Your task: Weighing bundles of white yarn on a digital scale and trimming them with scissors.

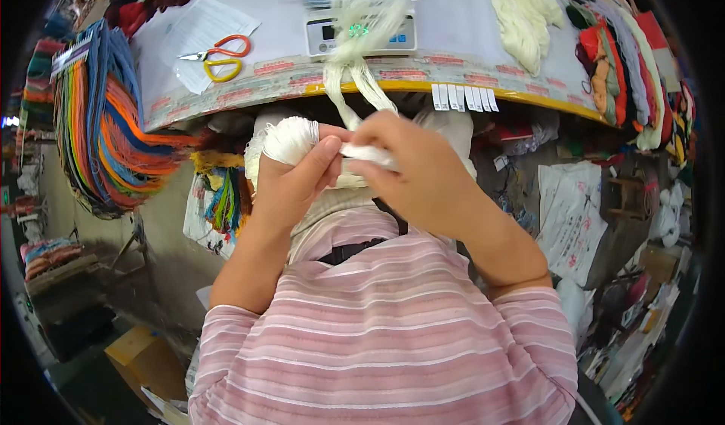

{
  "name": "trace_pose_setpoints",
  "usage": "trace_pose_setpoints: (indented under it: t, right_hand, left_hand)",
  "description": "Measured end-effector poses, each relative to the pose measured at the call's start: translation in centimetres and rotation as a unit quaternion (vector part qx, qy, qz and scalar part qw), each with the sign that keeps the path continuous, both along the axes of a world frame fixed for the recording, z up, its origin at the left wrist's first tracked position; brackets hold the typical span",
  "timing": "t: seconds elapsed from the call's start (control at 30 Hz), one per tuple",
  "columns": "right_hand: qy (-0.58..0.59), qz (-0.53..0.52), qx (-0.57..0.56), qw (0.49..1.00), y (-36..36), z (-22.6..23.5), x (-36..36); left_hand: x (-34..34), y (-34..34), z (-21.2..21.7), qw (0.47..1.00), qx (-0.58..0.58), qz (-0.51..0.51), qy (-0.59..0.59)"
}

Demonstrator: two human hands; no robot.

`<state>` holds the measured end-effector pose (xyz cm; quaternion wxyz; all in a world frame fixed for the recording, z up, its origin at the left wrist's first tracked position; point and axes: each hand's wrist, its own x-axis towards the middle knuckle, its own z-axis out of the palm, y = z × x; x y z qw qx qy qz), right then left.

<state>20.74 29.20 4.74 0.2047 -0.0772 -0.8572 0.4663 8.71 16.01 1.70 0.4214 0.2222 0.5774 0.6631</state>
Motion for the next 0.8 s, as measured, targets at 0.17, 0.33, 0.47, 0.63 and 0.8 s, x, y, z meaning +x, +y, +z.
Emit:
trace_pose_setpoints:
  t: [0.17, 0.33, 0.47, 0.63, 0.8]
  right_hand:
    - [0.111, -0.473, -0.181, 0.855, 9.7, -11.4, 7.5]
    - [-0.047, -0.468, -0.437, 0.766, 15.2, -15.0, 9.0]
    - [0.075, -0.479, -0.374, 0.791, 16.8, -16.3, 8.5]
    - [0.122, -0.27, -0.452, 0.841, 7.8, -8.2, 3.5]
    - [0.026, -0.113, -0.517, 0.848, 1.3, -5.6, 1.3]
  left_hand:
    - [0.7, 2.1, -1.1, 0.999, 0.03, 0.03, -0.024]
    - [0.5, 3.6, -3.0, 1.0, 0.007, 0.017, 0.025]
    - [0.6, 4.1, -2.9, 0.999, 0.004, 0.027, 0.031]
    - [0.5, 4.6, -3.2, 0.999, 0.018, 0.039, -0.021]
    - [0.2, 4.0, -3.0, 0.995, 0.083, 0.025, -0.056]
